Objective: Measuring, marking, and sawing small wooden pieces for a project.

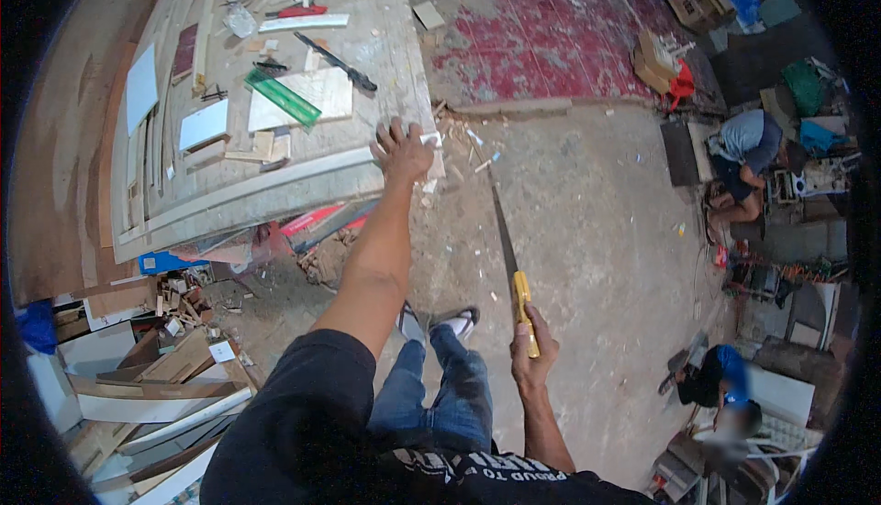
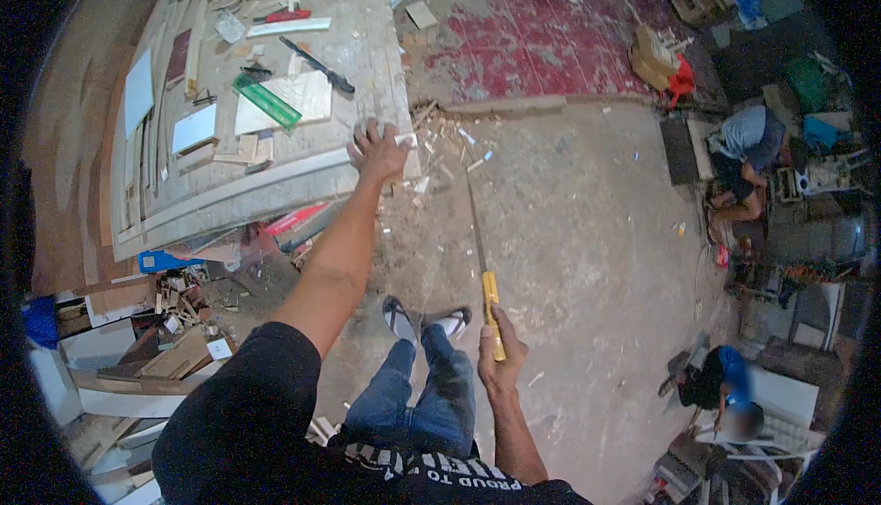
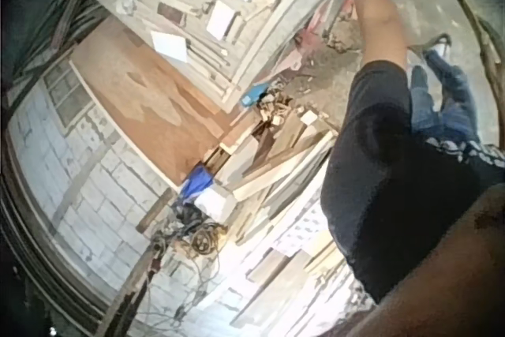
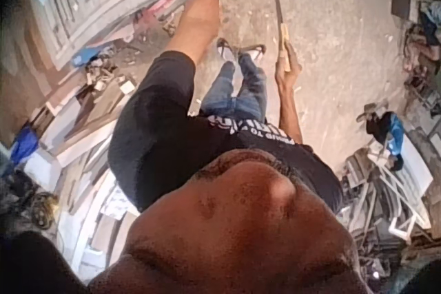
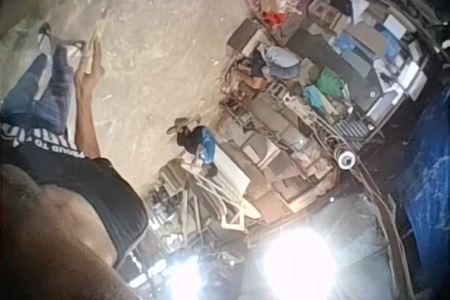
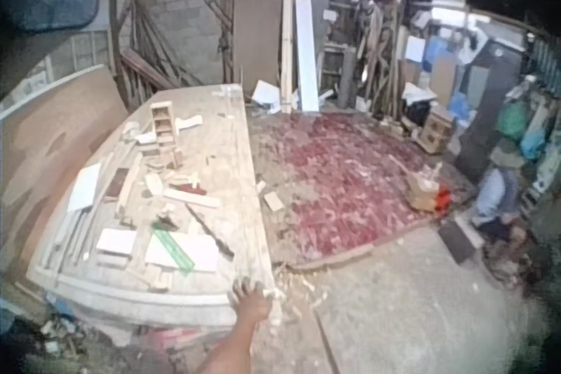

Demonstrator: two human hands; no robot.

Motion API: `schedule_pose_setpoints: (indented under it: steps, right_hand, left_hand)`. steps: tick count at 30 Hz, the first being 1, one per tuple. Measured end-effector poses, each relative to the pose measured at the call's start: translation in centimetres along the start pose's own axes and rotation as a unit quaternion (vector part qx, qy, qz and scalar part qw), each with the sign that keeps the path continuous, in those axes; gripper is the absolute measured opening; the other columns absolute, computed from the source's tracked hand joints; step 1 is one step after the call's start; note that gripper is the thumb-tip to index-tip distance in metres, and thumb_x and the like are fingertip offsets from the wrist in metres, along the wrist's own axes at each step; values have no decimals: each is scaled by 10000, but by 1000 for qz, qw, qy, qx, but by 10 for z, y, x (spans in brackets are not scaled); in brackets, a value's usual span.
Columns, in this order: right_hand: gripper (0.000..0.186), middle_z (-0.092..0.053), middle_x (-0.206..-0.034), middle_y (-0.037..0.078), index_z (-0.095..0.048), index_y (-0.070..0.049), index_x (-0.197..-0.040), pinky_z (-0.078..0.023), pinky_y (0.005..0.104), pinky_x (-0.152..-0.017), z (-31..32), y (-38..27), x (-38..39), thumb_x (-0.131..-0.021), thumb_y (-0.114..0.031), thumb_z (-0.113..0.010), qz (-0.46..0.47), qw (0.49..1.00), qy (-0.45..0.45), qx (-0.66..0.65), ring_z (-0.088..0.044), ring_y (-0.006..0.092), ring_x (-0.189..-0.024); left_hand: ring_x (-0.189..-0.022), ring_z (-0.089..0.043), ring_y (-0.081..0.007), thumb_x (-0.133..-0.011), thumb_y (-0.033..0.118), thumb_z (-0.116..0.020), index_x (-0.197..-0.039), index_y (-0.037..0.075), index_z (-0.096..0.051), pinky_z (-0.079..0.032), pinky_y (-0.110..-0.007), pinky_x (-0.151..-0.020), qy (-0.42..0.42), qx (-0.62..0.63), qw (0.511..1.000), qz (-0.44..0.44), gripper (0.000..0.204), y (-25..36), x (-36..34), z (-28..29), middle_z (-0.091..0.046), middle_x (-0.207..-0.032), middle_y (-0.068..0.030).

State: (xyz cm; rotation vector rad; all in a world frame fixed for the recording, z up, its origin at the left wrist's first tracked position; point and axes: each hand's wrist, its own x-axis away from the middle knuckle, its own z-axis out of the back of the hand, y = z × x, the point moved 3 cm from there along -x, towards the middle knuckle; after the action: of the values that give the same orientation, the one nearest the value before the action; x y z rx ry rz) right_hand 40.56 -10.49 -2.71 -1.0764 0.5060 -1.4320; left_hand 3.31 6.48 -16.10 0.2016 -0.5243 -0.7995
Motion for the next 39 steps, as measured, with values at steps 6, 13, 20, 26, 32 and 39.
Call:
schedule_pose_setpoints:
  steps: [6,13,20,26,32,39]
  right_hand:
    - [361,-684,-1181,237,-610,25,-1275,-539,332,-871,32,38,40,-932,-86,-615,69,995,37,63,-705,272,-1036]
    - [284,-716,-1026,216,-642,43,-1202,-531,322,-832,57,50,84,-935,-31,-584,20,992,-11,122,-707,231,-914]
    - [386,-677,-913,199,-663,-45,-1163,-538,382,-760,42,101,33,-800,58,-583,76,981,-79,160,-689,332,-832]
    - [634,-607,-1135,247,-521,-95,-1343,-477,487,-959,6,151,-81,-736,81,-567,144,935,-277,168,-584,435,-1071]
    - [662,-568,-1165,239,-525,-165,-1390,-460,498,-965,-3,207,-181,-766,40,-610,153,891,-327,275,-535,438,-1111]
    - [628,-578,-1054,202,-567,-195,-1373,-453,499,-928,-58,275,-276,-777,-16,-657,180,883,-279,332,-546,404,-1045]
  left_hand:
    - [-1505,29,-401,-975,460,-458,-1438,208,-408,1,-628,-1171,-4,3,1000,12,530,-2,-9,-7,-118,-1632,-103]
    - [-1506,39,-402,-971,452,-479,-1382,241,-453,5,-635,-1171,-24,18,1000,-1,462,-8,-12,-6,-102,-1634,-78]
    - [-1473,-200,-407,-918,297,-629,-1313,44,-518,-190,-637,-1145,281,15,952,-123,482,-19,68,-7,-302,-1552,-197]
    - [-1261,-458,-431,-920,258,-574,-1205,31,-576,-334,-582,-1052,-34,41,998,-44,364,-65,201,-118,-529,-1309,-259]
    - [-1153,-573,-455,-904,251,-558,-1096,29,-621,-464,-528,-954,-187,159,962,122,301,-41,120,-303,-624,-1205,-237]
    - [-1173,-563,-404,-899,227,-537,-1155,37,-664,-459,-495,-986,-95,107,988,60,343,-20,-90,-452,-628,-1206,-241]
